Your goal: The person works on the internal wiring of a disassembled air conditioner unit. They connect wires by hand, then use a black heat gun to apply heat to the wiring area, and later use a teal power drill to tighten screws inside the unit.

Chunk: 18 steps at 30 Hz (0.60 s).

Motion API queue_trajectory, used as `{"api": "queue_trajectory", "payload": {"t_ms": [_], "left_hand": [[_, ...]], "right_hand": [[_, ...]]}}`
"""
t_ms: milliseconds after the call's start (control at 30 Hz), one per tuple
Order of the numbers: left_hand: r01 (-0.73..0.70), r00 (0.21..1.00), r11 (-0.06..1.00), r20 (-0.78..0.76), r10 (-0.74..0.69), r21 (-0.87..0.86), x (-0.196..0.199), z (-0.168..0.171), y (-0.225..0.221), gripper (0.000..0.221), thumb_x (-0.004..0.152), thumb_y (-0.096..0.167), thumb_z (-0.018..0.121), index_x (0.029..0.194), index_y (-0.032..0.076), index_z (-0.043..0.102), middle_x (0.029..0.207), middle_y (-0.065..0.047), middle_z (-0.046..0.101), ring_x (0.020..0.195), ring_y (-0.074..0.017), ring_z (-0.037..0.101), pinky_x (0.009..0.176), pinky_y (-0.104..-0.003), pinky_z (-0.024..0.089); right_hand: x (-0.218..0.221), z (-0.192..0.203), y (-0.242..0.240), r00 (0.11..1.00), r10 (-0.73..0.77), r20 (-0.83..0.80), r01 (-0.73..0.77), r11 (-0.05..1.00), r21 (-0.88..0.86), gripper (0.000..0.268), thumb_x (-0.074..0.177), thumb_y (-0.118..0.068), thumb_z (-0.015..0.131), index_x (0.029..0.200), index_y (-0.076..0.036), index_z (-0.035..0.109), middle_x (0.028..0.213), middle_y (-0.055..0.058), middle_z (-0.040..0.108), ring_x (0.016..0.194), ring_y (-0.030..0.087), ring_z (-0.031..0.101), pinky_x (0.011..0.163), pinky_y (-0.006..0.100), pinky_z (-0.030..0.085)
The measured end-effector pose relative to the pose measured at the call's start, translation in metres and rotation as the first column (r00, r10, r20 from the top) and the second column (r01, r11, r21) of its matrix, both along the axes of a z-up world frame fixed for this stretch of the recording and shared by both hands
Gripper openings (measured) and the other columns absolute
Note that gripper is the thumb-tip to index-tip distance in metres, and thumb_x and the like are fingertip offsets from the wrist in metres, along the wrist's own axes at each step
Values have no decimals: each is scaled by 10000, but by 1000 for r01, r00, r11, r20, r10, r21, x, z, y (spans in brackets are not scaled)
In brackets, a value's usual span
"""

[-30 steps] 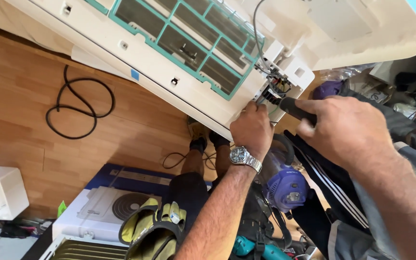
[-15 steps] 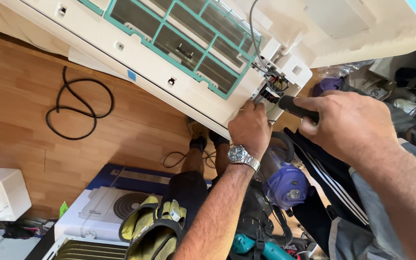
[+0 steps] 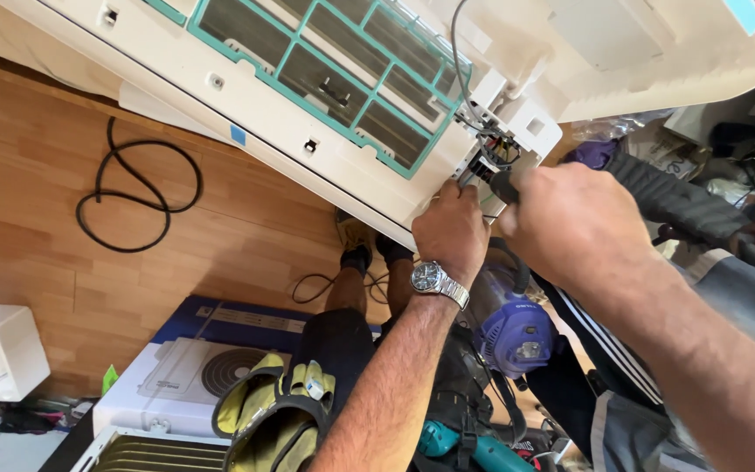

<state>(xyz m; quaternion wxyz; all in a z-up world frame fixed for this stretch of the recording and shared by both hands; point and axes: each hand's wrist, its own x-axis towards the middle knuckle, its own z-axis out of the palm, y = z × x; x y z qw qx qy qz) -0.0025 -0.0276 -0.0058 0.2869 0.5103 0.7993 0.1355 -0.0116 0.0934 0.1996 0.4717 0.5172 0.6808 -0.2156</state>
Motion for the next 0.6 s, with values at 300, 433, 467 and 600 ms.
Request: {"api": "queue_trajectory", "payload": {"t_ms": [300,433,467,600], "left_hand": [[-59,994,995,94,51,78,-6,8,0,213,807,100,785,1001,27,737,918,-66,672,594,-238,641,401,-402,542],[-60,997,991,50,54,118,0,-2,0,154,800,99,714,946,50,705,962,-75,640,613,-289,613,337,-431,423],[-69,997,988,33,65,139,3,-4,-1,166,794,98,711,953,51,701,998,-75,641,607,-299,604,325,-441,403],[-81,996,990,33,78,119,5,-4,1,225,768,111,740,981,48,707,1027,-84,651,701,-315,654,341,-465,439]], "right_hand": [[-12,5,9,983,-163,86,169,984,-62,313,1061,-294,525,1318,-181,663,1129,158,750,967,284,752,975,464,626],[-13,5,12,966,-191,174,200,979,-31,435,1067,-346,540,1501,-306,551,1133,139,762,862,243,741,823,394,650],[-13,5,12,958,-200,203,210,977,-28,430,1076,-366,544,1502,-311,554,1067,136,768,758,225,717,714,357,655],[-10,2,13,952,-230,204,239,971,-23,434,1066,-368,593,1495,-306,569,920,160,768,622,209,628,542,317,561]]}}
